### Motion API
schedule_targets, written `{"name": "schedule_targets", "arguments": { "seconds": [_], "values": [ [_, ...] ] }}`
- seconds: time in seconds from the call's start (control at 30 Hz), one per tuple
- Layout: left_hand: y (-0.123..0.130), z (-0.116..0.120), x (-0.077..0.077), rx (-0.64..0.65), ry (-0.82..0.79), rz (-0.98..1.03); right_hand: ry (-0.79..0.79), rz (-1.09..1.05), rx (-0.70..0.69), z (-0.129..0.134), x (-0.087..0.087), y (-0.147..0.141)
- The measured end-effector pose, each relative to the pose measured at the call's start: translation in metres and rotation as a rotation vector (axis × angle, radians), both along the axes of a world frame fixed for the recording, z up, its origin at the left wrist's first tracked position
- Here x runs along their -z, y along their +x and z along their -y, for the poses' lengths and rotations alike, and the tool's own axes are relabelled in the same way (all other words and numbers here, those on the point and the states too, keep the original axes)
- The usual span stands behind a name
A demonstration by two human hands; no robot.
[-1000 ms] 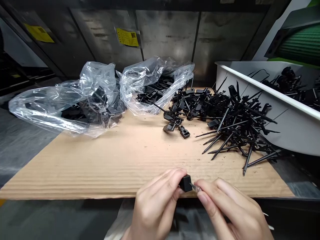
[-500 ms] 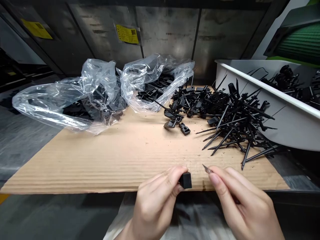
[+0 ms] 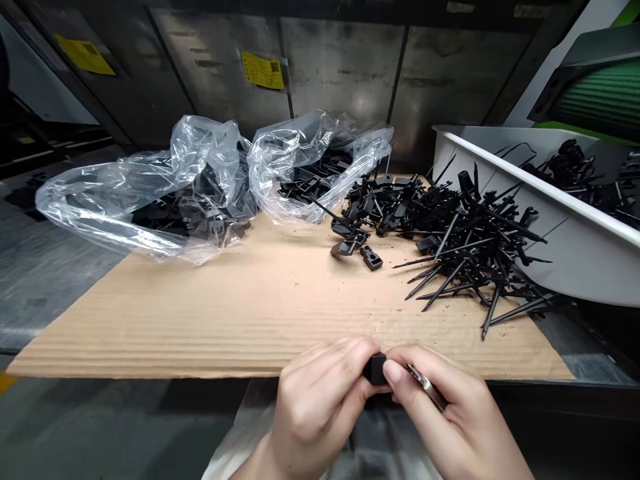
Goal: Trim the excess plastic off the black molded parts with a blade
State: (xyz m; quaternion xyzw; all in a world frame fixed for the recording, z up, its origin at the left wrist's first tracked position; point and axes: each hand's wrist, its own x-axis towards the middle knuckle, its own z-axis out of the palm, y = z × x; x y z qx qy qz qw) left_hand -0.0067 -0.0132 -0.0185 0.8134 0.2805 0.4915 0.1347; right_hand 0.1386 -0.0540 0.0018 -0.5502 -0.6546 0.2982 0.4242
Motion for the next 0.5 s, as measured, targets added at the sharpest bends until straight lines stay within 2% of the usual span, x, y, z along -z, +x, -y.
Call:
{"name": "schedule_targets", "arguments": {
  "seconds": [0.1, 0.2, 0.33, 0.5],
  "values": [
    [0.003, 0.000, -0.001, -0.023, -0.029, -0.002, 0.128, 0.067, 0.039, 0.000, 0.001, 0.006],
    [0.005, 0.000, -0.004, -0.049, -0.074, -0.002, 0.250, 0.270, 0.130, 0.002, 0.002, 0.013],
    [0.006, 0.001, -0.005, -0.071, -0.078, -0.015, 0.293, 0.517, 0.071, 0.008, 0.006, 0.021],
    [0.004, 0.001, 0.000, -0.083, -0.046, -0.032, 0.391, 0.456, 0.076, 0.014, 0.011, 0.020]
  ]
}}
